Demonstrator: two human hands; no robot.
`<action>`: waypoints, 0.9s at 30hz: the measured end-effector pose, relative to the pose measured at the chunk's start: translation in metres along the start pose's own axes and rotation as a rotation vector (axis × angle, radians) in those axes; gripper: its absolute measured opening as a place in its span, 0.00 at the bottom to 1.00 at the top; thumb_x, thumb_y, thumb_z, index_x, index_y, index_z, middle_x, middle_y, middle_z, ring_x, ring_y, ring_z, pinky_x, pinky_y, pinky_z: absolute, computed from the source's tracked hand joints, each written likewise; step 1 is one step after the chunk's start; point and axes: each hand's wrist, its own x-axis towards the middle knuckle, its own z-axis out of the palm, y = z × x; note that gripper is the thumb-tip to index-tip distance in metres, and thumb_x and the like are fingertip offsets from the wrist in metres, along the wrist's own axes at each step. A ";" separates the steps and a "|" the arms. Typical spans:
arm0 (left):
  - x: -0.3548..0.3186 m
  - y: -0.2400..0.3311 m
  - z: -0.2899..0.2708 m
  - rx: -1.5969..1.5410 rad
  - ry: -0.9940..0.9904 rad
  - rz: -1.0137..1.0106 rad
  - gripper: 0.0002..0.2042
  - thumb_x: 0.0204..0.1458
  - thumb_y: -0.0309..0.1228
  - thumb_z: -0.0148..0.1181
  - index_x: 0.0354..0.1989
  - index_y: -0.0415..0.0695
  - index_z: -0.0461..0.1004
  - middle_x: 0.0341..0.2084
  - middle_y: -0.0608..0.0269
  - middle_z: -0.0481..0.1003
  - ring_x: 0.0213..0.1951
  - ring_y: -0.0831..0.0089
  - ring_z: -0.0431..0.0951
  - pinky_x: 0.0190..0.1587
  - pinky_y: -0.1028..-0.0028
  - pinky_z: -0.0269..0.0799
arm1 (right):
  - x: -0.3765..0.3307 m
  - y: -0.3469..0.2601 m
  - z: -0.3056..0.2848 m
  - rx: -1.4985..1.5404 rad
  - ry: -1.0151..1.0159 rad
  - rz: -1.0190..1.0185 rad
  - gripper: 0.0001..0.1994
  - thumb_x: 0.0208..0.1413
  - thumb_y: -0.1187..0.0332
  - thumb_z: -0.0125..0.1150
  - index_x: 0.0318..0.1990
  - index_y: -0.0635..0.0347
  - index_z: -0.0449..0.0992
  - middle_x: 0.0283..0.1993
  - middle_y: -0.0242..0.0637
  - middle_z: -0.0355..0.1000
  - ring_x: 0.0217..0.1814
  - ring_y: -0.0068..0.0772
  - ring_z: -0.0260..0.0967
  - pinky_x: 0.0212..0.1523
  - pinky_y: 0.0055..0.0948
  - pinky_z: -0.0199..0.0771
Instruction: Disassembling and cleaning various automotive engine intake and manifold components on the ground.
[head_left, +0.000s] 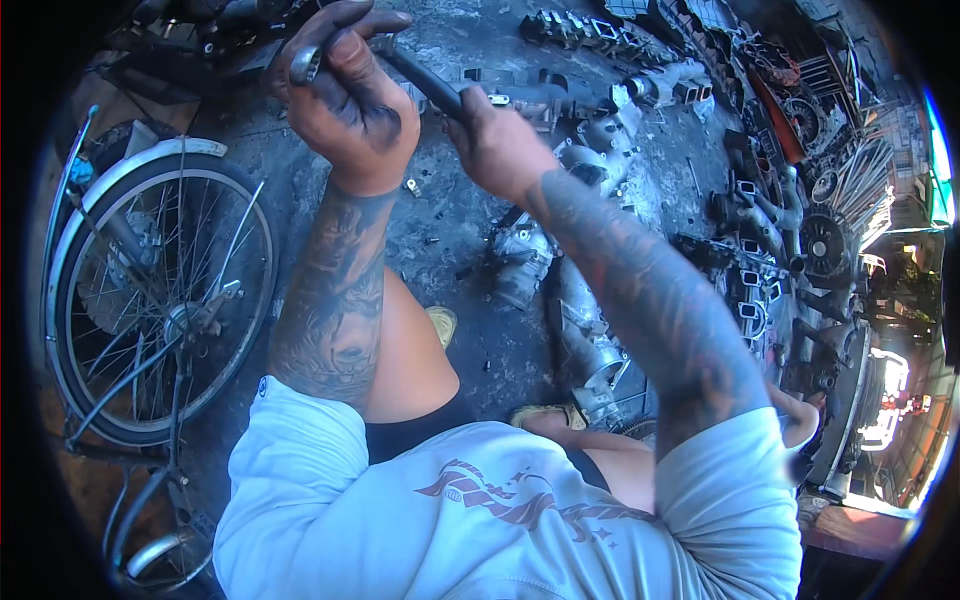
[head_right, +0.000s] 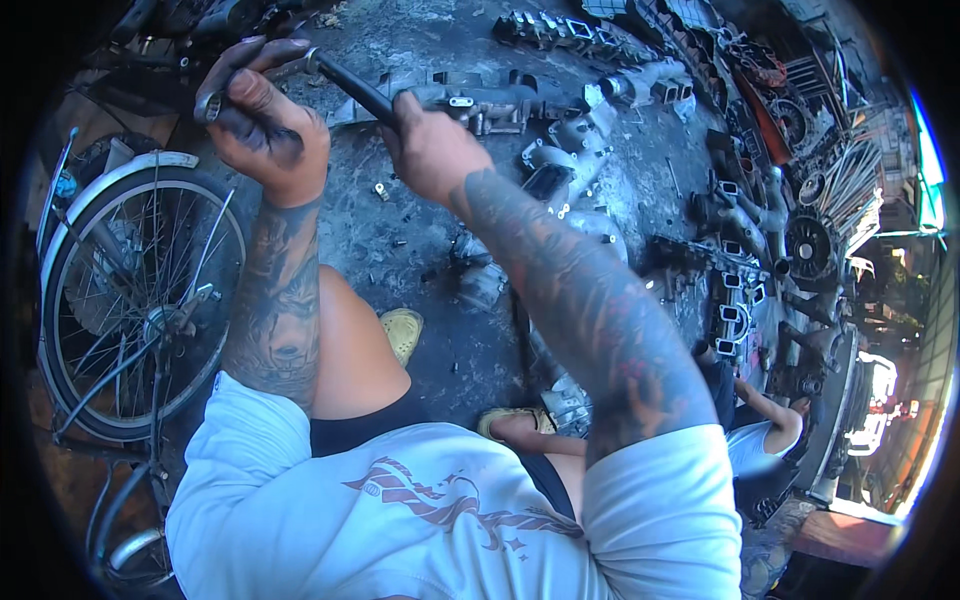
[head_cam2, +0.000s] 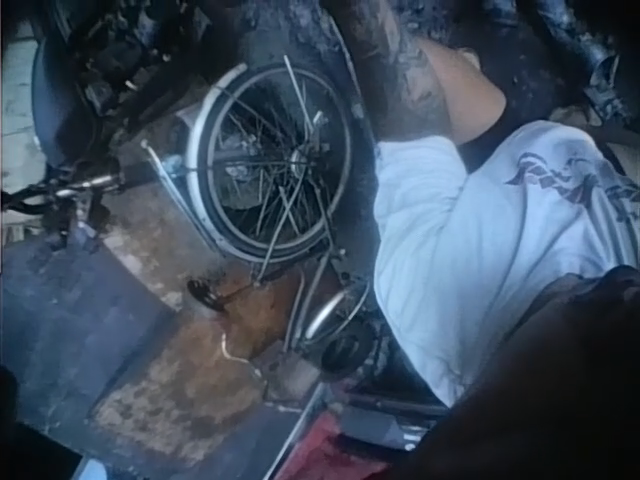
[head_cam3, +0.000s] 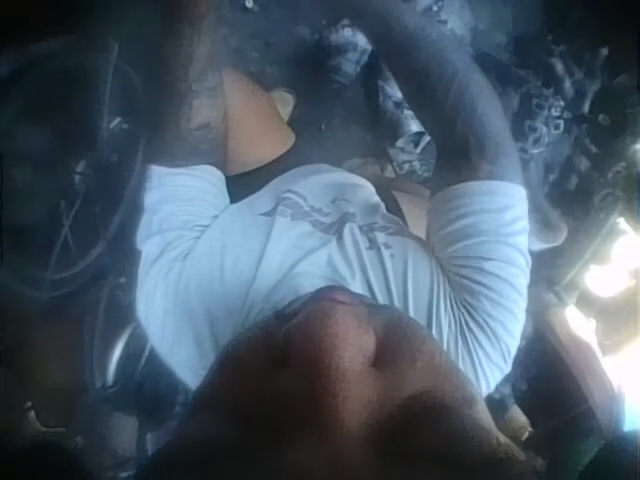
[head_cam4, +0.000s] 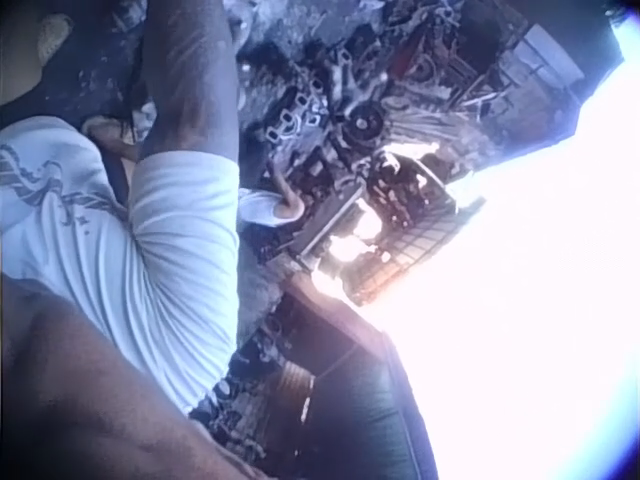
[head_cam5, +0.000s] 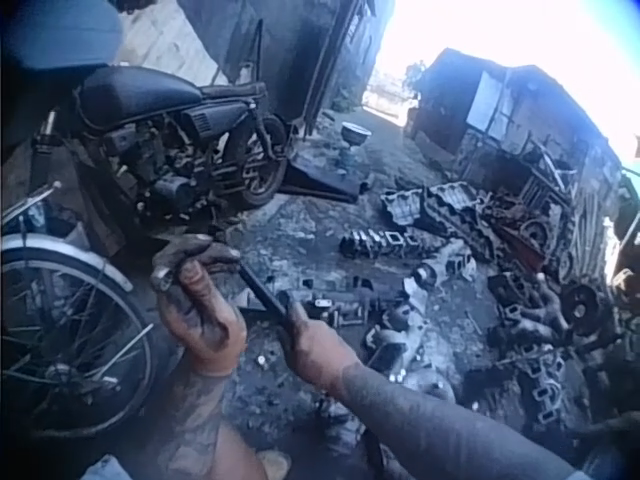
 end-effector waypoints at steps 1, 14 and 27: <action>0.000 0.001 0.002 -0.026 0.003 0.011 0.13 0.62 0.35 0.38 0.41 0.35 0.57 0.37 0.51 0.69 0.31 0.68 0.78 0.35 0.77 0.73 | -0.008 0.009 0.007 -0.003 0.002 -0.001 0.15 0.55 0.65 0.49 0.48 0.61 0.62 0.39 0.53 0.72 0.43 0.57 0.70 0.42 0.47 0.70; -0.012 -0.004 -0.010 -0.075 -0.282 -0.227 0.11 0.60 0.33 0.44 0.41 0.38 0.69 0.27 0.58 0.76 0.31 0.70 0.75 0.33 0.76 0.68 | -0.200 0.141 0.049 0.275 0.235 0.356 0.09 0.53 0.70 0.55 0.39 0.64 0.67 0.25 0.48 0.71 0.29 0.47 0.71 0.29 0.37 0.69; -0.056 0.065 0.001 -0.125 -1.202 -0.375 0.08 0.57 0.29 0.50 0.38 0.37 0.72 0.25 0.57 0.77 0.28 0.71 0.78 0.32 0.75 0.69 | -0.293 0.145 0.120 0.561 0.577 0.940 0.21 0.58 0.56 0.50 0.48 0.67 0.70 0.38 0.54 0.73 0.44 0.48 0.72 0.46 0.35 0.67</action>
